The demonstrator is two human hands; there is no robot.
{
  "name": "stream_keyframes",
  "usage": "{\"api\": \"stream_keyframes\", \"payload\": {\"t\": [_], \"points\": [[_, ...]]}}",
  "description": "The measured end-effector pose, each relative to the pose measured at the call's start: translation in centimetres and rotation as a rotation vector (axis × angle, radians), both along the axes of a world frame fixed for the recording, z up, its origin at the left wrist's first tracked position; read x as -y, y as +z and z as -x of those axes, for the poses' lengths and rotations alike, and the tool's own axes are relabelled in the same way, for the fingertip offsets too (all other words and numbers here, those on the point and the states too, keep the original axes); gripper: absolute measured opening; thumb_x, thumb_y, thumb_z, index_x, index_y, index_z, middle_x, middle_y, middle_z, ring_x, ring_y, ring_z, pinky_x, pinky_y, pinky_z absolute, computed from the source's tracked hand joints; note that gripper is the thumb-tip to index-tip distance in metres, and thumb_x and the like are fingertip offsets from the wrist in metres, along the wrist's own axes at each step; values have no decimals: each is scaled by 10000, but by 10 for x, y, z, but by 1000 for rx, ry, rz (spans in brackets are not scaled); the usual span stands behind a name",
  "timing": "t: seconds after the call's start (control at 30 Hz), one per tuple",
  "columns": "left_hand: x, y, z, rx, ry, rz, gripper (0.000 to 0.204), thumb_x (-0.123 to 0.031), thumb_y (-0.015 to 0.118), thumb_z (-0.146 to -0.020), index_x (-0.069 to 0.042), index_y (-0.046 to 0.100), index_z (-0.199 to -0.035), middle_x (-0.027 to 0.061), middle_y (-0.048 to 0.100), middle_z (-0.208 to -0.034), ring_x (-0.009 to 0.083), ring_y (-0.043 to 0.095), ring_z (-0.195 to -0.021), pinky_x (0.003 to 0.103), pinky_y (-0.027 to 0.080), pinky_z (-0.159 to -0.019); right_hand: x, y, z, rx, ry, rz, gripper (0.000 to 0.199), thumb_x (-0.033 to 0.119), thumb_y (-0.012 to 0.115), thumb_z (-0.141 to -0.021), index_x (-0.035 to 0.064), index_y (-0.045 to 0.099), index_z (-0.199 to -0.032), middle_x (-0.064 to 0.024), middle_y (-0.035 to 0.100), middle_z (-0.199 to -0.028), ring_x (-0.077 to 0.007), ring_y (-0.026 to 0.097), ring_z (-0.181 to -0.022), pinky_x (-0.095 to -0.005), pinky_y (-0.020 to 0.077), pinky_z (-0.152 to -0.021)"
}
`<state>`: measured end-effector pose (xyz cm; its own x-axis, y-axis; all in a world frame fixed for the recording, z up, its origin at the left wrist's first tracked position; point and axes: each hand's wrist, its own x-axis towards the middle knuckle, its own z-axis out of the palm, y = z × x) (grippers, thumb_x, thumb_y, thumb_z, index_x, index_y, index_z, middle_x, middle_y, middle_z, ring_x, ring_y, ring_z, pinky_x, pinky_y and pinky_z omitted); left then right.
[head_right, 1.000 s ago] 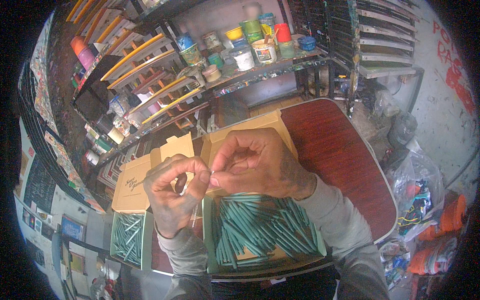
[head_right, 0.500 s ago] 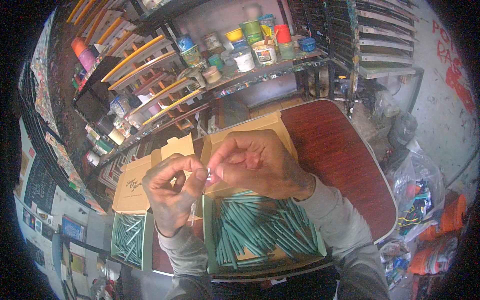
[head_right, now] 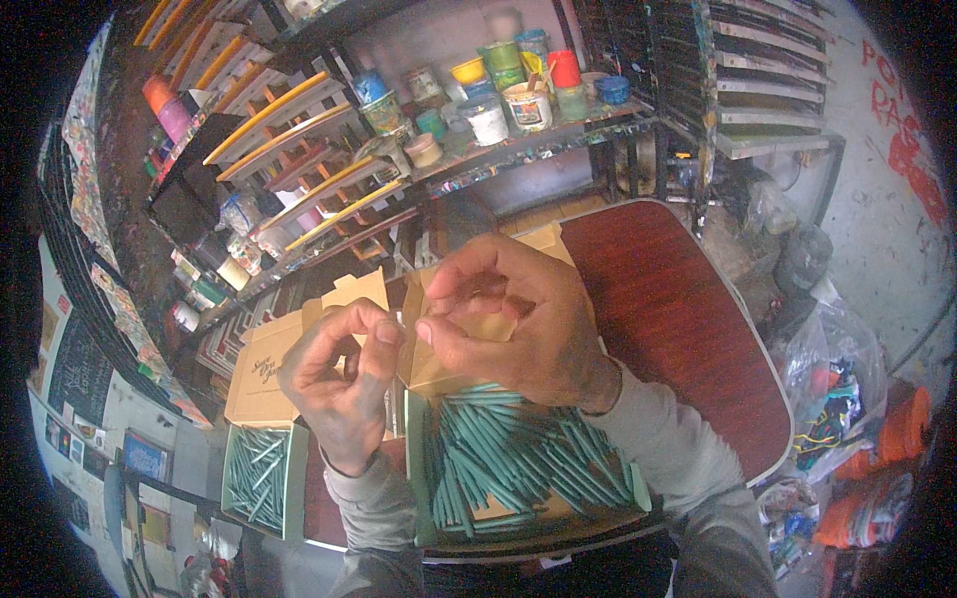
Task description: The person puts white plastic tips and caps into green tubes by hand, then places the assembled pens into a cardboard box on a table.
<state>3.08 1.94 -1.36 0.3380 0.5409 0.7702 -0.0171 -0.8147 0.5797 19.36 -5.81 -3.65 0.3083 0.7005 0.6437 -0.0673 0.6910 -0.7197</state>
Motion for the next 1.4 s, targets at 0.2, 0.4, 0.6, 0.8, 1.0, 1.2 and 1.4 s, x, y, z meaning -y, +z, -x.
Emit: {"api": "stream_keyframes", "payload": {"t": [0.2, 0.4, 0.6, 0.8, 1.0, 1.2, 1.4], "points": [[0, -2, -4, 14, 54, -62, 122, -53, 785, -743, -45, 719, -846, 20, 674, -724, 103, 516, -592, 253, 346, -533, -1, -4, -4, 224, -176, -106, 198, -91, 706, -810, -40, 625, -983, -97, 649, -959, -137, 659, -873, -263, 539, -798], [2, 0, -3, -57, 88, -163, 149, -53, 798, -718, -54, 723, -846, 24, 673, -719, 132, 532, -600, 266, 359, -578, 2, 2, 0, 208, -186, -27, 163, -90, 706, -808, -38, 657, -954, -95, 676, -931, -119, 649, -862, -253, 520, -769], [4, 2, -4, -74, 77, -203, 154, -60, 803, -713, -59, 733, -851, 30, 692, -736, 139, 562, -618, 286, 362, -604, 2, -1, -6, 249, -162, -17, 160, 22, 749, -831, -21, 673, -965, -78, 714, -939, -120, 684, -879, -258, 546, -803], [5, 5, -4, -102, 44, -230, 153, -61, 804, -717, -57, 739, -855, 30, 700, -744, 137, 565, -616, 290, 364, -606, 2, -3, -8, 260, -147, 7, 159, 38, 740, -830, -17, 657, -954, -66, 702, -925, -111, 672, -878, -258, 542, -803], [4, 4, -3, -116, 87, -236, 162, -70, 809, -717, -56, 741, -863, 26, 700, -742, 138, 562, -609, 292, 359, -597, -1, -3, -8, 229, -129, -65, 158, -43, 683, -828, -28, 629, -976, -75, 667, -928, -103, 639, -867, -257, 530, -789], [3, 3, -4, -109, 94, -259, 172, -66, 814, -719, -62, 741, -875, 17, 701, -741, 130, 556, -599, 287, 347, -589, -1, -2, -7, 233, -146, -51, 162, -66, 682, -827, -42, 636, -981, -83, 658, -944, -101, 629, -872, -253, 522, -791], [3, 3, -4, -103, 69, -265, 171, -64, 814, -727, -68, 746, -884, 19, 706, -747, 119, 554, -595, 285, 346, -595, 1, -1, -6, 216, -159, -19, 143, -48, 698, -829, -34, 650, -962, -76, 663, -929, -91, 623, -844, -243, 520, -765]]}}
